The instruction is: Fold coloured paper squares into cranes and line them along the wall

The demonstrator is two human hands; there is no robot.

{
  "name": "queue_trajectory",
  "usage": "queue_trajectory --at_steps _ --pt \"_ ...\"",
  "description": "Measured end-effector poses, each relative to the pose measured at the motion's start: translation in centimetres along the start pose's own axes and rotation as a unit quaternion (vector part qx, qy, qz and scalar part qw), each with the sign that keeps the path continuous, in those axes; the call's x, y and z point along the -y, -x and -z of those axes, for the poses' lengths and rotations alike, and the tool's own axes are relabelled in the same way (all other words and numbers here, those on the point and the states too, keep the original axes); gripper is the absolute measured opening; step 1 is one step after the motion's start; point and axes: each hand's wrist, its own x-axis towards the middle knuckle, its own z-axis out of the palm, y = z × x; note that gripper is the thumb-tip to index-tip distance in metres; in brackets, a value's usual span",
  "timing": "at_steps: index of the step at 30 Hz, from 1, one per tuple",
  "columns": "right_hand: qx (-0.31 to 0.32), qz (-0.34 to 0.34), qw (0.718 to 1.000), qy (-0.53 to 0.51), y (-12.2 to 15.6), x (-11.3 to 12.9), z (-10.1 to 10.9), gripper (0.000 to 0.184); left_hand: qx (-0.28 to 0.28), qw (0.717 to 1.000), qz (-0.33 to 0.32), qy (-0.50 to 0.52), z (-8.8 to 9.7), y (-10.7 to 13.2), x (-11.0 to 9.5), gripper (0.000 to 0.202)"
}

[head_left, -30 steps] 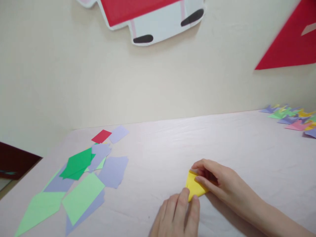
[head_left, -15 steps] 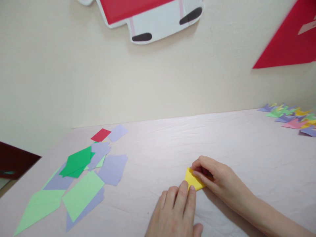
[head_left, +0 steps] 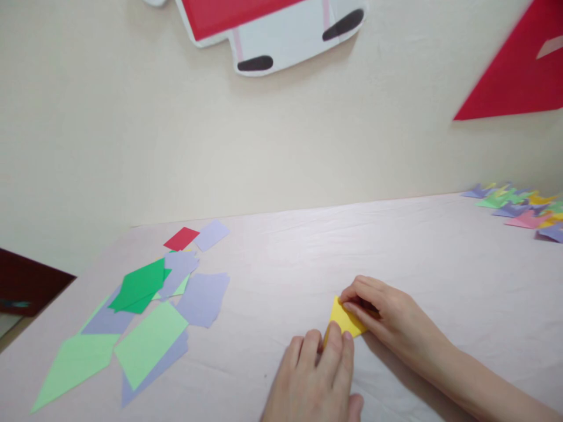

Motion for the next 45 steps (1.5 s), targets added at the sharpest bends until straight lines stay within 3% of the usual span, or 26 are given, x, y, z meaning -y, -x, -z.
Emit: queue_trajectory --at_steps 7,13,19,27,38,43,45 --pt "-0.012 0.005 1.000 0.018 0.0 -0.3 -0.2 0.017 0.011 1.000 0.004 -0.008 0.5 -0.5 -0.3 0.051" --pt "-0.010 0.011 1.000 0.021 0.7 0.7 0.2 0.012 -0.030 0.999 -0.002 -0.014 1.2 -1.5 -0.4 0.041" --pt "-0.014 0.017 1.000 0.009 1.9 1.3 0.6 0.032 -0.061 0.998 -0.001 -0.029 1.5 -1.8 -0.9 0.037" --pt "-0.013 0.007 1.000 -0.005 2.1 0.3 0.8 0.040 -0.037 0.999 0.019 -0.032 1.8 -1.2 -1.2 0.029" --pt "0.025 0.039 0.996 -0.081 2.5 -2.3 2.9 0.055 -0.024 0.993 0.085 -0.080 3.0 2.3 -0.6 0.021" --pt "0.020 0.009 0.988 -0.152 2.7 -2.5 3.8 0.045 0.019 0.991 0.135 -0.010 4.4 1.0 -0.6 0.006" --pt "0.025 0.003 0.989 -0.145 2.8 -2.0 3.8 0.040 0.019 0.987 0.154 0.040 4.2 -0.2 -0.9 0.016"
